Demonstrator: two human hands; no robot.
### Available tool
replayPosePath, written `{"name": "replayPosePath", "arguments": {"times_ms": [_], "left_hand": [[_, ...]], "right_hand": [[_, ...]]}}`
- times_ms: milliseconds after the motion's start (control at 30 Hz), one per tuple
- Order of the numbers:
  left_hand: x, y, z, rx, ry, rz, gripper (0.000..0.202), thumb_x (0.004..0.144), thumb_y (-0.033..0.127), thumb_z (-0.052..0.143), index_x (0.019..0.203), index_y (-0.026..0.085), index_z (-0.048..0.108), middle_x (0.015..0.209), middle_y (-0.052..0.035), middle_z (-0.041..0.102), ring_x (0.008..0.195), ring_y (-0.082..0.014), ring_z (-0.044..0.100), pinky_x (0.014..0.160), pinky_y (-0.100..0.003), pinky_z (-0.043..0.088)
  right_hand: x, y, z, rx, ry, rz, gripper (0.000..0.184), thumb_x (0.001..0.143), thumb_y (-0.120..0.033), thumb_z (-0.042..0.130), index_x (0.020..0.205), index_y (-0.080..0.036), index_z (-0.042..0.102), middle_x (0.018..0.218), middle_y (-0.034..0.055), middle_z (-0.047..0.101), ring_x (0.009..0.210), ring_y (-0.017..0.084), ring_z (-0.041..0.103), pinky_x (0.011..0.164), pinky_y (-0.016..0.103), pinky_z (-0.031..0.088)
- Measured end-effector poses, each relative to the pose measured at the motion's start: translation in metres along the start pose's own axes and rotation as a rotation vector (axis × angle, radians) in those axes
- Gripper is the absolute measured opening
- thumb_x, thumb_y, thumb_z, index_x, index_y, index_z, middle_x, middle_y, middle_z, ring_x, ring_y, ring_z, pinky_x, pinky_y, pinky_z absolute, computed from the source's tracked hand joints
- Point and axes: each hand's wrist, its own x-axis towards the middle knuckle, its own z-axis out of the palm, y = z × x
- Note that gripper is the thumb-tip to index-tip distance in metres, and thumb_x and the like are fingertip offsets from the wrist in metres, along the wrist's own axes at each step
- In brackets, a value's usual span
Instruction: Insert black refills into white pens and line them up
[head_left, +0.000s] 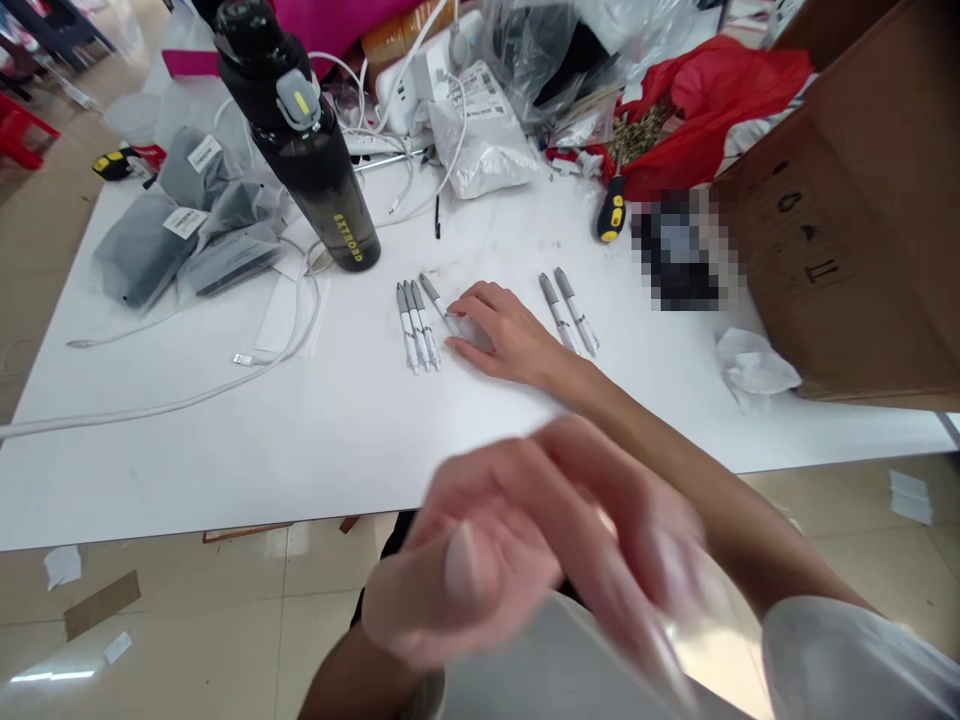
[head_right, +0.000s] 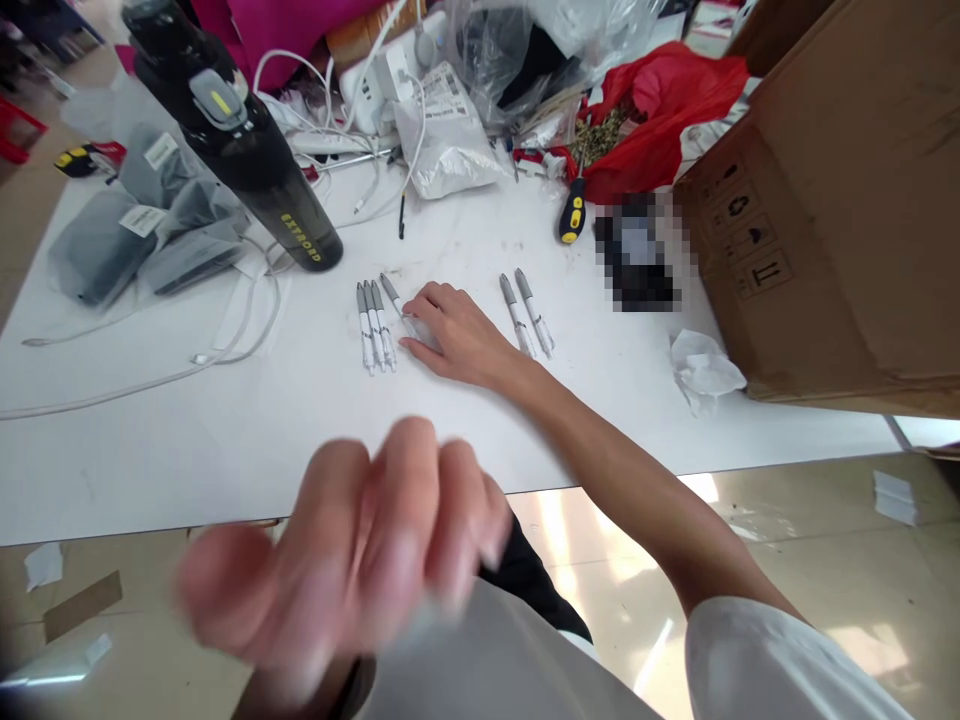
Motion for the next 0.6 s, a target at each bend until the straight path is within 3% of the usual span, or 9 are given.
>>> {"name": "replayPosePath", "arguments": {"times_ms": [100, 167, 267, 333, 433, 600], "left_hand": [[0.039, -0.020, -0.038, 0.093, 0.131, 0.206, 0.030, 0.114, 0.053, 0.062, 0.109, 0.030, 0.080, 0.111, -0.0057, 0.079, 0.115, -0.0271, 0.075, 0.115, -0.050, 0.058], [0.057, -0.035, -0.078, 0.434, 0.124, 0.226, 0.021, 0.109, 0.042, 0.075, 0.124, 0.029, 0.080, 0.130, -0.0079, 0.079, 0.131, -0.0275, 0.072, 0.123, -0.048, 0.054], [0.075, -0.055, -0.141, 0.960, -0.056, 0.160, 0.064, 0.100, 0.052, 0.084, 0.158, 0.030, 0.067, 0.168, -0.0112, 0.063, 0.160, -0.0369, 0.055, 0.138, -0.060, 0.038], [0.080, -0.066, -0.170, 1.105, -0.167, 0.072, 0.082, 0.100, 0.062, 0.081, 0.172, 0.032, 0.054, 0.184, -0.0097, 0.044, 0.172, -0.0391, 0.039, 0.142, -0.063, 0.032], [0.083, -0.078, -0.186, 1.127, -0.214, 0.043, 0.086, 0.103, 0.066, 0.076, 0.177, 0.035, 0.046, 0.188, -0.0065, 0.036, 0.176, -0.0368, 0.032, 0.143, -0.061, 0.033], [0.085, -0.085, -0.177, 1.100, -0.203, 0.106, 0.078, 0.104, 0.066, 0.074, 0.172, 0.035, 0.054, 0.187, -0.0054, 0.038, 0.175, -0.0364, 0.032, 0.142, -0.062, 0.035]], "right_hand": [[0.001, -0.005, 0.000, -0.042, -0.057, 0.108, 0.036, 0.112, -0.044, 0.060, 0.132, -0.015, 0.070, 0.112, 0.0146, 0.072, 0.102, 0.032, 0.061, 0.095, 0.047, 0.046], [0.002, -0.007, 0.000, -0.043, -0.087, 0.112, 0.034, 0.110, -0.041, 0.062, 0.130, -0.014, 0.070, 0.105, 0.0123, 0.073, 0.097, 0.030, 0.060, 0.092, 0.044, 0.043], [0.004, -0.010, 0.000, -0.015, -0.089, 0.086, 0.034, 0.109, -0.039, 0.065, 0.129, -0.013, 0.070, 0.101, 0.0109, 0.073, 0.095, 0.029, 0.060, 0.090, 0.042, 0.042], [0.004, -0.010, 0.000, 0.012, -0.088, 0.067, 0.033, 0.110, -0.037, 0.063, 0.131, -0.013, 0.069, 0.098, 0.0103, 0.073, 0.094, 0.029, 0.062, 0.091, 0.041, 0.044], [0.004, -0.010, 0.001, 0.044, -0.089, 0.039, 0.032, 0.113, -0.033, 0.057, 0.135, -0.012, 0.067, 0.096, 0.0102, 0.075, 0.091, 0.028, 0.063, 0.091, 0.041, 0.045], [0.003, -0.012, 0.002, 0.065, -0.072, 0.009, 0.031, 0.115, -0.030, 0.054, 0.138, -0.013, 0.065, 0.095, 0.0092, 0.075, 0.089, 0.026, 0.063, 0.090, 0.041, 0.046]]}}
